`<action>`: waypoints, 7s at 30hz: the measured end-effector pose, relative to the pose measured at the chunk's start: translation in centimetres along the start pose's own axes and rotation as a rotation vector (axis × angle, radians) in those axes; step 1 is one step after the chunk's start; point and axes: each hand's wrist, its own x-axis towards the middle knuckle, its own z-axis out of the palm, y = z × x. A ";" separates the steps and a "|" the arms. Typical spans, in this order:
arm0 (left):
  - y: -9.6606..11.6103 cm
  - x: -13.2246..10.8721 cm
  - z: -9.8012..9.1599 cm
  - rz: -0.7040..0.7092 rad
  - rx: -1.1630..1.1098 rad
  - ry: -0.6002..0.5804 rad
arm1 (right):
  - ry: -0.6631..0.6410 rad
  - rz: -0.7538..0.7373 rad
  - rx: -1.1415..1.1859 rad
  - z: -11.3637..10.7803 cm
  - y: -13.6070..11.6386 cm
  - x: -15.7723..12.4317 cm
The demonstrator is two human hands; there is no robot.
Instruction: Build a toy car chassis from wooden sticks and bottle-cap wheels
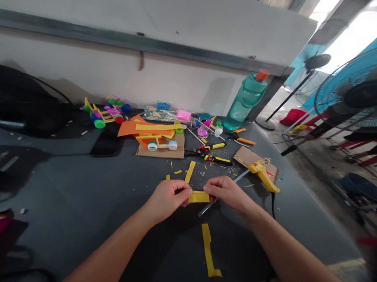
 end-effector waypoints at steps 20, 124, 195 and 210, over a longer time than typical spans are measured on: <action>-0.3 0.1 0.1 -0.004 -0.023 0.026 | -0.012 0.009 -0.010 -0.2 -0.1 -0.1; -0.1 0.1 -0.1 -0.061 -0.098 -0.036 | -0.057 -0.034 -0.161 0.1 -0.2 -0.3; -0.6 0.6 0.6 -0.085 -0.188 0.107 | 0.262 -0.305 -0.566 2.1 0.8 -0.1; -1.0 0.5 0.3 -0.081 -0.204 0.027 | 0.279 -0.284 -0.541 1.8 0.5 -0.3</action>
